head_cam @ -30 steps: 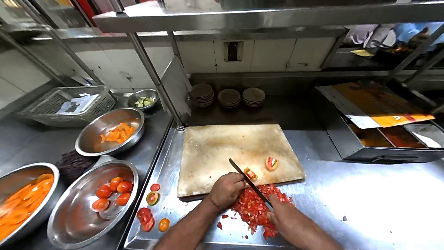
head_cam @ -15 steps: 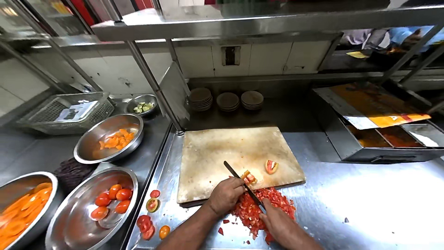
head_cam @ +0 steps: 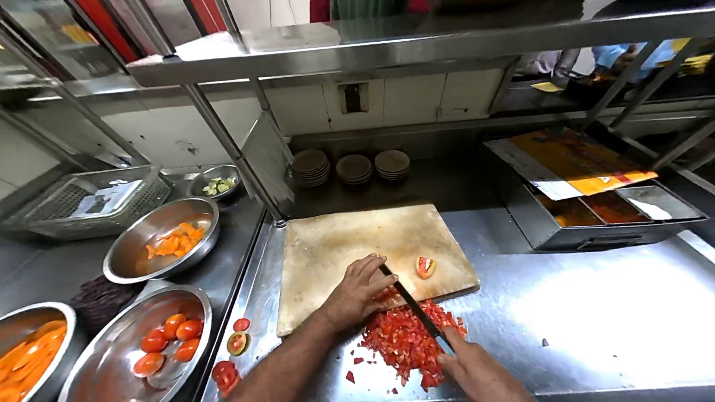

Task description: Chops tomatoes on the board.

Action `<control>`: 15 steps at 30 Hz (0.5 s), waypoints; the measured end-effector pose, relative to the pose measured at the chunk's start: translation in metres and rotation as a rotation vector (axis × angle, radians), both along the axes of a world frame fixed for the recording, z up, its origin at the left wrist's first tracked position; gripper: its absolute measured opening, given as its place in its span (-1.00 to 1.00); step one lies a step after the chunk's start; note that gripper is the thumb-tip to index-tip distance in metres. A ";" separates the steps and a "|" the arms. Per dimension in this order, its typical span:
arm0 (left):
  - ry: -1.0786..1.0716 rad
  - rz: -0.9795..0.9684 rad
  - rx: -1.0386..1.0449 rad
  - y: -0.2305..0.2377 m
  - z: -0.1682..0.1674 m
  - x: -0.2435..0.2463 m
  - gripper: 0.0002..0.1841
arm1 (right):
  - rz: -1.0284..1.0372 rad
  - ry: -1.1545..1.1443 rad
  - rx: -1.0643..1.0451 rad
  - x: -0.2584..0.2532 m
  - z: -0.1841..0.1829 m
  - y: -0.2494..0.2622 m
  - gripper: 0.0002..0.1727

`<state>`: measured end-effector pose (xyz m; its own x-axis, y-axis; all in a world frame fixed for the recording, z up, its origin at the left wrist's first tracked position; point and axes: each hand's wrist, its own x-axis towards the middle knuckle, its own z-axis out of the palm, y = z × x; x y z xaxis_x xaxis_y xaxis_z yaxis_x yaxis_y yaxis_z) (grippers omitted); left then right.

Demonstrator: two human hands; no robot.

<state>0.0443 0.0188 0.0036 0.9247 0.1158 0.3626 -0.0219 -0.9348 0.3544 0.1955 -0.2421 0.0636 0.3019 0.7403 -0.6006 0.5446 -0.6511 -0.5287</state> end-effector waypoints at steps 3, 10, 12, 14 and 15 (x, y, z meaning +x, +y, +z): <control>0.189 -0.115 -0.105 0.009 0.005 0.010 -0.55 | -0.124 0.059 0.056 0.013 -0.018 -0.023 -0.40; 0.042 -0.028 -0.014 -0.009 -0.006 0.029 -0.56 | -0.184 0.023 0.094 0.003 -0.021 -0.032 -0.41; -0.038 0.026 0.045 -0.016 -0.014 0.033 -0.56 | -0.156 -0.038 0.062 0.000 -0.013 -0.025 -0.41; -0.077 0.040 0.064 -0.018 -0.018 0.034 -0.56 | -0.115 -0.082 0.018 -0.002 -0.009 -0.019 -0.41; -0.096 0.030 0.059 -0.018 -0.020 0.035 -0.56 | -0.098 -0.091 0.004 -0.002 -0.010 -0.017 -0.42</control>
